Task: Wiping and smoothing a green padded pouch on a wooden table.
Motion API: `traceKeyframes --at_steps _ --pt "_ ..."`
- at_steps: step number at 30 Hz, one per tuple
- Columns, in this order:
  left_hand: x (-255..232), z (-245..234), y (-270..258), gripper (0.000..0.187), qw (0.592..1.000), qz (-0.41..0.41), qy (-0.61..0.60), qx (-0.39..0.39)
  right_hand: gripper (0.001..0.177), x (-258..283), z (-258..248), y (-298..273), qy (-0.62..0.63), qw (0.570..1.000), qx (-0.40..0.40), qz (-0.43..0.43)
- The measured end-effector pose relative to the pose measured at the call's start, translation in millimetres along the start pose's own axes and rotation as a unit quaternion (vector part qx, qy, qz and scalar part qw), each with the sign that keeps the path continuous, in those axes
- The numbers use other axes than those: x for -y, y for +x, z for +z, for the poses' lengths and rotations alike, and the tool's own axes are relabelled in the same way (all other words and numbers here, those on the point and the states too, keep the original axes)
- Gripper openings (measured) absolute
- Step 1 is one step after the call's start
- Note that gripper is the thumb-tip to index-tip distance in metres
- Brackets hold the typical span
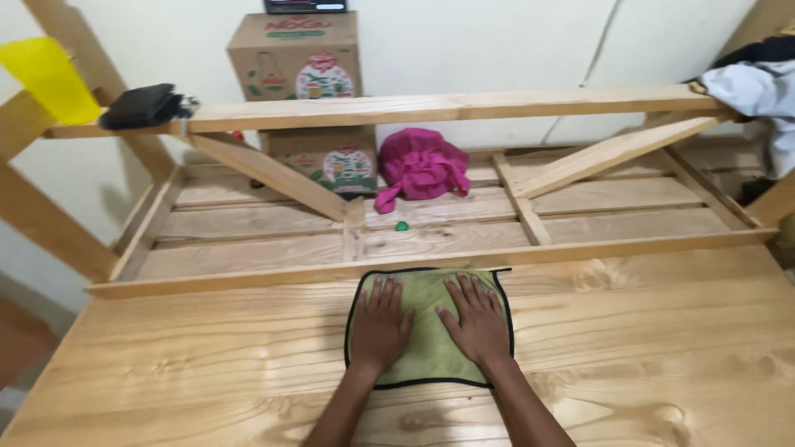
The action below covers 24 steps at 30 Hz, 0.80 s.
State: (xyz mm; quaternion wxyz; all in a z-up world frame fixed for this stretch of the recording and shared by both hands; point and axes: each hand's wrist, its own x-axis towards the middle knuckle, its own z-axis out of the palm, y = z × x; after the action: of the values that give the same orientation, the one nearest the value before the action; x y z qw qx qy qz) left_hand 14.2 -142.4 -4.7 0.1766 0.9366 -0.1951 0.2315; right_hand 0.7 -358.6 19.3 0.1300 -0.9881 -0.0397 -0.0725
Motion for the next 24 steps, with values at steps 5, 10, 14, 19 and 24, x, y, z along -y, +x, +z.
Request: traceKeyframes --at_steps 5,10,14,19,24 --pt "-45.9 23.7 24.3 0.062 0.998 0.016 -0.017 0.055 0.068 -49.2 -15.9 -2.9 -0.002 0.999 -0.005 0.036" --pt "-89.0 51.0 46.5 0.063 0.996 0.044 -0.036 0.071 0.068 -92.8 -32.3 -1.5 -0.008 0.997 -0.012 0.073" --pt "-125.5 63.3 64.7 0.060 0.993 0.067 -0.076 0.054 0.068 -132.5 -40.3 -3.0 -0.018 0.995 -0.016 0.098" --pt "-172.0 89.3 87.1 0.056 0.987 0.095 -0.125 0.043 0.068 -184.3 -49.9 -8.0 -0.033 0.991 -0.023 0.129" --pt "-215.9 118.1 106.8 0.057 0.982 0.110 -0.144 0.061 0.067 -232.2 -58.4 -18.9 -0.052 0.983 -0.059 0.167"
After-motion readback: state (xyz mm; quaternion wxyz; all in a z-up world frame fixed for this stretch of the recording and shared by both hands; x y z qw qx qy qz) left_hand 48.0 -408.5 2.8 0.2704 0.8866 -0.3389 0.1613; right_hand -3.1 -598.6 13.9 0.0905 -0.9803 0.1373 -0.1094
